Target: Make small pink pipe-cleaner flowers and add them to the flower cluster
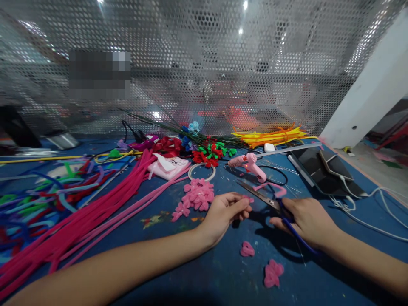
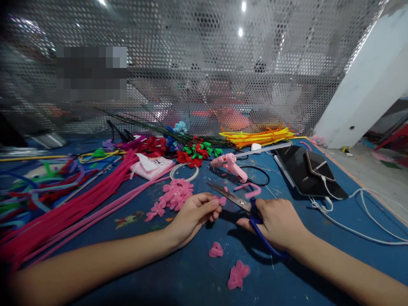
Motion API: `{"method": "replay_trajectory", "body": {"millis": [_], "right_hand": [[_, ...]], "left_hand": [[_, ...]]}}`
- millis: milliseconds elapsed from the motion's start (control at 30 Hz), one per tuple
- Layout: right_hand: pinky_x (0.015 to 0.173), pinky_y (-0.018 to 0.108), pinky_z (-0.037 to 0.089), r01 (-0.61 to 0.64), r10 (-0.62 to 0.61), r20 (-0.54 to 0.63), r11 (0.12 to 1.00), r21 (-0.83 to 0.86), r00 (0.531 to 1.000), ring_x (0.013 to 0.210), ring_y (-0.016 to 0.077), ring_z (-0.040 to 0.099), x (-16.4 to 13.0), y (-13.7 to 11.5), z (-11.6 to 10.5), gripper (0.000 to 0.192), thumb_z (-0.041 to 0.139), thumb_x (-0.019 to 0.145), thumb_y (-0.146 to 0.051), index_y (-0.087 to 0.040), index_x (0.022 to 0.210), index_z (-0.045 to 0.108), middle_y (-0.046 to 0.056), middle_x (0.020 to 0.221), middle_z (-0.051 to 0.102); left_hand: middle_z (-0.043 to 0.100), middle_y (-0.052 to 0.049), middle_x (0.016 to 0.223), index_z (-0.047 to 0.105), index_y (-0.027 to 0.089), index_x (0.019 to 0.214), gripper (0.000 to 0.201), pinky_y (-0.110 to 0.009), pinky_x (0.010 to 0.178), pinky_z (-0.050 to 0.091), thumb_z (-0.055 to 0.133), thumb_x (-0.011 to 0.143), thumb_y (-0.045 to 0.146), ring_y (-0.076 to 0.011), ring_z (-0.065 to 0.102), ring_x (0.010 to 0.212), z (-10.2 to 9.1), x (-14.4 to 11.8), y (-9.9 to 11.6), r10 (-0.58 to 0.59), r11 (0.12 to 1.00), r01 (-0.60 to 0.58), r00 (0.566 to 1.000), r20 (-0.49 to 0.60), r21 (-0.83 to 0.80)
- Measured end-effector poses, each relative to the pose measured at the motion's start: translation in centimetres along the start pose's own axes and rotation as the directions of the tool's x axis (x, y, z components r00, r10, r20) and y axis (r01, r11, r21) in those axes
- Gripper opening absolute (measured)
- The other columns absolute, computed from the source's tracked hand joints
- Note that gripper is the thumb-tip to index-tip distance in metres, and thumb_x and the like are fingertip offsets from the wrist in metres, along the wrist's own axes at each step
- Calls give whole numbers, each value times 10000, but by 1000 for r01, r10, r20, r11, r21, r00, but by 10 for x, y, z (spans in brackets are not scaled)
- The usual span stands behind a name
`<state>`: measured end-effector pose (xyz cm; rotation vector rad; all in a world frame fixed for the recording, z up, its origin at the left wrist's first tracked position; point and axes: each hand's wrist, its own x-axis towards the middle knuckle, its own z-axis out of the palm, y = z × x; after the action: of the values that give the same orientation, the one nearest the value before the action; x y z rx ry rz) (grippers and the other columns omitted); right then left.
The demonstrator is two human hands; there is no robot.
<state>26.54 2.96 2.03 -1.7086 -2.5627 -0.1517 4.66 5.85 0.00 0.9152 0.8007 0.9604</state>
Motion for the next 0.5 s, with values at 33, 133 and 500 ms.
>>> {"method": "replay_trajectory", "body": {"millis": [33, 133, 500], "right_hand": [[491, 275, 238, -6, 6, -3, 1000, 5, 1000, 554, 213, 626, 0, 0, 0, 525, 335, 879, -612, -180, 670, 546, 84, 628, 656], [489, 279, 229, -36, 36, -13, 999, 3, 999, 548, 227, 630, 0, 2, -2, 551, 319, 873, -633, -185, 661, 561, 90, 623, 665], [511, 288, 306, -180, 174, -95, 982, -55, 980, 623, 259, 638, -2, 14, -18, 494, 384, 828, -652, -188, 811, 549, 74, 676, 657]], "left_hand": [[642, -22, 612, 641, 106, 693, 268, -202, 492, 348, 780, 638, 328, -77, 529, 507, 0, 0, 0, 2, 1000, -2, 1000, 0, -1], [635, -15, 624, 646, 111, 725, 258, -198, 514, 352, 770, 657, 326, -75, 528, 530, -1, 0, 0, 17, 1000, -17, 1000, -5, -17], [645, -24, 709, 687, 122, 828, 206, -197, 562, 381, 728, 707, 283, -86, 552, 610, 0, -3, 1, 45, 999, -45, 998, 38, -24]]}}
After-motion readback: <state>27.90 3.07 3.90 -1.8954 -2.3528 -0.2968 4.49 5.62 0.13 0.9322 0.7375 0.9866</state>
